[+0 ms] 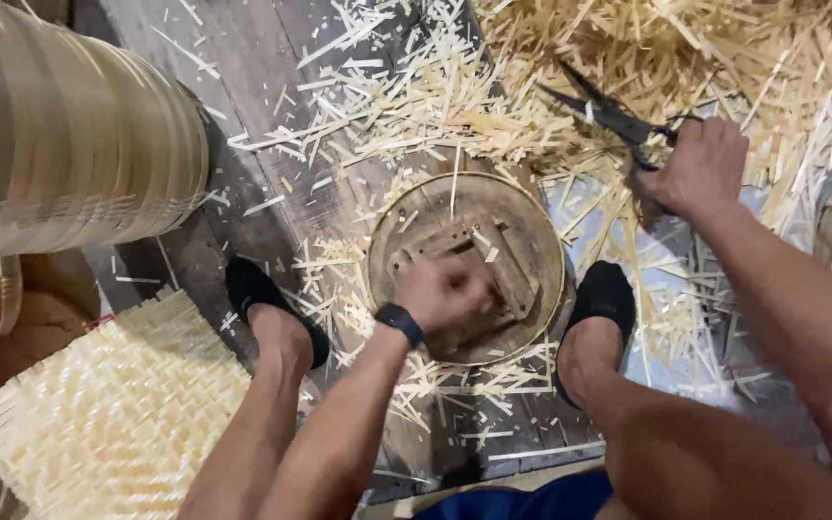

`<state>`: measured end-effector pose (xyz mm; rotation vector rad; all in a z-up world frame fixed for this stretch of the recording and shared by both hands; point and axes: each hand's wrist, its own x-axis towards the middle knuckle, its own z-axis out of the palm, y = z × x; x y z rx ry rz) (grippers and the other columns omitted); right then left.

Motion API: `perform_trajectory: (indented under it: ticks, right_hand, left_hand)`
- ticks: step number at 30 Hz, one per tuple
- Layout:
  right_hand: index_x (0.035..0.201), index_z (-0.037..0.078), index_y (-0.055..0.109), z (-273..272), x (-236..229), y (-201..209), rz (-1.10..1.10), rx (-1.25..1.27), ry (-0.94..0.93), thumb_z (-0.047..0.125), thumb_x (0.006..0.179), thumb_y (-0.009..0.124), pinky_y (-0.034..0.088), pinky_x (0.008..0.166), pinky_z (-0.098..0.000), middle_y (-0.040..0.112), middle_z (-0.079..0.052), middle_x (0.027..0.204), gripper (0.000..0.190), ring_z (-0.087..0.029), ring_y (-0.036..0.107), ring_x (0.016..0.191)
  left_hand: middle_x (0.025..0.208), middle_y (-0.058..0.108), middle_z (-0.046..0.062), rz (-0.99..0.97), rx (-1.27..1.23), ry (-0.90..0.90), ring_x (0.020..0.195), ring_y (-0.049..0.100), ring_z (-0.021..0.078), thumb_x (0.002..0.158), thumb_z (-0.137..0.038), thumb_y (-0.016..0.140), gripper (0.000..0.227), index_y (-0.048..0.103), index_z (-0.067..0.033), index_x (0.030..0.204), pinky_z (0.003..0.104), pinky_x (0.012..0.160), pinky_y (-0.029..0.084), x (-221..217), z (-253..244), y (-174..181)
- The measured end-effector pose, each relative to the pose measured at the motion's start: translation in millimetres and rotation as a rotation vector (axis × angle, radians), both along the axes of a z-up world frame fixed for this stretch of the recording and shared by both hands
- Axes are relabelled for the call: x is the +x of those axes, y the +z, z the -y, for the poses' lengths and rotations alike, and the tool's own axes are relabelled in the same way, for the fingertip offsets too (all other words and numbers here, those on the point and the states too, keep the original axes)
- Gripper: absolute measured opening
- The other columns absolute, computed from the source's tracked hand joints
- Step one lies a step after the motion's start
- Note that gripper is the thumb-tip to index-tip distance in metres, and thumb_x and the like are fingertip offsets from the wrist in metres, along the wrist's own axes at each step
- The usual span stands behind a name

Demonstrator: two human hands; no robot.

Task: Weaving and assembling bamboo components into circular baskets or trays.

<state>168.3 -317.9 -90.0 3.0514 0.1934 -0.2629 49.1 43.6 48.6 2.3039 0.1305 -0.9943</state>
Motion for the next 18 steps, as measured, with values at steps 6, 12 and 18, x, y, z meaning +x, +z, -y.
perform_trajectory:
  ticks: [6,12,18]
  right_hand:
    - [0.120,-0.004,0.065,-47.9,-54.0,-1.2,-0.444,0.673,-0.282,0.032,0.089,0.079,0.054,0.084,-0.0434,0.065,-0.020,0.106,0.049,-0.029,0.062,0.096]
    - [0.099,0.001,0.073,-85.7,-85.8,-14.6,-0.684,1.153,-0.526,0.021,0.084,0.082,0.054,0.065,-0.0268,0.074,-0.005,0.082,0.026,-0.011,0.066,0.072]
    - [0.089,-0.003,0.073,-83.2,-87.4,-34.9,-0.687,1.178,-0.520,0.019,0.086,0.085,0.049,0.058,-0.0280,0.070,-0.007,0.077,0.025,-0.010,0.058,0.066]
  left_hand:
    - [0.085,0.074,0.017,0.528,0.113,0.359,0.081,0.071,0.0314,0.106,-0.045,0.063,0.048,0.079,-0.0035,0.088,0.044,0.076,0.056,83.8,-61.3,-136.9]
    - [0.080,0.078,0.012,0.165,-0.025,0.308,0.076,0.073,0.0223,0.081,-0.048,0.079,0.040,0.081,-0.0076,0.085,0.038,0.073,0.058,120.2,-37.1,-128.9]
    - [0.075,0.079,0.010,0.222,0.091,0.337,0.071,0.073,0.0231,0.078,-0.045,0.084,0.035,0.083,-0.0106,0.076,0.038,0.074,0.053,113.2,-19.8,-114.1]
